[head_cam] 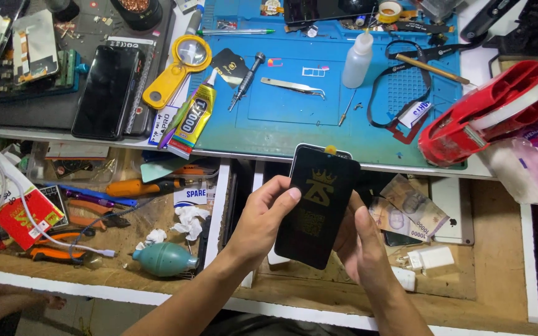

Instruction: Assembling a mobile phone by carefully aligning a replacement screen assembly with the chassis and pressing it into place.

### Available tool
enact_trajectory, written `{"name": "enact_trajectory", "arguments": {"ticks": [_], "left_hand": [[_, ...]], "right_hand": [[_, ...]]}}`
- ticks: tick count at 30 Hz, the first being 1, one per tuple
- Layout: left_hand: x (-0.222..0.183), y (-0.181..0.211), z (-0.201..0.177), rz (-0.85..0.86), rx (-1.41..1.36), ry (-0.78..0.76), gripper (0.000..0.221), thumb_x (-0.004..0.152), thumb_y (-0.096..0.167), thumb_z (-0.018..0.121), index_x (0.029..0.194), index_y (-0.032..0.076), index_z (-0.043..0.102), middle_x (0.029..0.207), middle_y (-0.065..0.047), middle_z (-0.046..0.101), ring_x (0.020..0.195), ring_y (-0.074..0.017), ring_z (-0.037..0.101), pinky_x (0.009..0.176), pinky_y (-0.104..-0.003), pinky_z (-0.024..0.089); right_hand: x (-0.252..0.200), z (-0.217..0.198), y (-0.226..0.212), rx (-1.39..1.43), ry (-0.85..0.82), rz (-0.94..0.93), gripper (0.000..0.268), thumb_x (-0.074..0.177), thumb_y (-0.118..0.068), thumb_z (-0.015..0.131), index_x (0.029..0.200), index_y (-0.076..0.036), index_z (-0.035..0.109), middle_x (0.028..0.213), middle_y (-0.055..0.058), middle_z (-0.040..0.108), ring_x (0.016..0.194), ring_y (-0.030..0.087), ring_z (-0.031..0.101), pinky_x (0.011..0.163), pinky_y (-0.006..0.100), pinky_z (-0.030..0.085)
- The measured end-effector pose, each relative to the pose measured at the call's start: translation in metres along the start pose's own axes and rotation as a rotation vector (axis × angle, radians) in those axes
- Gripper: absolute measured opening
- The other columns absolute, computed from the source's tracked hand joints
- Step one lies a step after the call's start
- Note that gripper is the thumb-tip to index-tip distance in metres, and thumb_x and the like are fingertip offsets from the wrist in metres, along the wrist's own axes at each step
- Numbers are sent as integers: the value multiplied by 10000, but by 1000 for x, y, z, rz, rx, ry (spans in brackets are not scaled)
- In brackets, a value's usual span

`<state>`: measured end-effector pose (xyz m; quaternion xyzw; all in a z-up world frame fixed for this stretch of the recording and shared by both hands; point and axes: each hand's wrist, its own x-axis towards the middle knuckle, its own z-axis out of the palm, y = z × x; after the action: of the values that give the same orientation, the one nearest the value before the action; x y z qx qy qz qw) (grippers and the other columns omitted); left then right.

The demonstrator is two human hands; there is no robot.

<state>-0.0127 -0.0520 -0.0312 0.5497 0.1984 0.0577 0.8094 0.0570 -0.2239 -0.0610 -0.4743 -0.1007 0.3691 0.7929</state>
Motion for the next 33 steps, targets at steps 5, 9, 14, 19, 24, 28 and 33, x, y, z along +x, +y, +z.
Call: {"name": "enact_trajectory", "arguments": {"ticks": [5, 9, 14, 19, 24, 28, 33], "left_hand": [[1, -10, -3, -81, -175, 47, 112, 1040, 172, 551, 993, 86, 606, 940, -31, 624, 907, -139, 608, 829, -296, 543], [1, -12, -3, -126, -282, 96, 82, 1044, 152, 551, 988, 95, 567, 924, -30, 590, 882, -129, 586, 808, -283, 533], [1, -9, -2, -146, -289, 137, 68, 1035, 153, 557, 990, 103, 547, 932, -33, 589, 896, -137, 591, 835, -298, 530], [-1, -10, -3, -154, -318, 140, 70, 1038, 154, 549, 1019, 87, 557, 948, -54, 625, 889, -149, 620, 819, -303, 551], [-3, -7, -3, -137, -315, 134, 87, 1050, 150, 535, 987, 92, 554, 904, -29, 577, 860, -137, 573, 808, -310, 518], [-3, -11, -5, -124, -325, 129, 84, 1045, 151, 542, 988, 90, 554, 892, -29, 580, 843, -137, 574, 793, -306, 513], [-4, -14, -7, -117, -361, 132, 70, 1042, 154, 547, 1020, 87, 551, 905, -38, 589, 860, -145, 589, 814, -315, 524]], "right_hand": [[4, 10, -12, 64, -135, -56, 1000, 943, -762, 455, 1653, -272, -51, 1459, 133, 566, 1134, 212, 640, 792, 359, 577], [5, 7, -12, -59, -108, -101, 1075, 895, -864, 367, 1630, -310, -189, 1167, 131, 679, 551, 97, 513, 399, 242, 409], [3, 11, -17, -28, -122, -81, 1070, 885, -870, 345, 1618, -330, -218, 1257, 161, 630, 679, 126, 575, 478, 239, 447], [3, 11, -17, -28, -131, -73, 1062, 882, -867, 328, 1617, -331, -221, 1311, 173, 616, 720, 111, 594, 473, 206, 441], [4, 9, -14, 4, -158, -84, 1082, 889, -864, 363, 1613, -324, -234, 1352, 206, 590, 711, 107, 587, 494, 208, 434], [4, 3, -11, -41, -134, -52, 1108, 838, -905, 356, 1609, -350, -213, 1368, 205, 589, 536, 63, 419, 436, 186, 353], [5, 3, -11, -73, -133, -79, 1130, 842, -915, 376, 1606, -319, -204, 1232, 366, 645, 512, 79, 407, 444, 193, 379]]}}
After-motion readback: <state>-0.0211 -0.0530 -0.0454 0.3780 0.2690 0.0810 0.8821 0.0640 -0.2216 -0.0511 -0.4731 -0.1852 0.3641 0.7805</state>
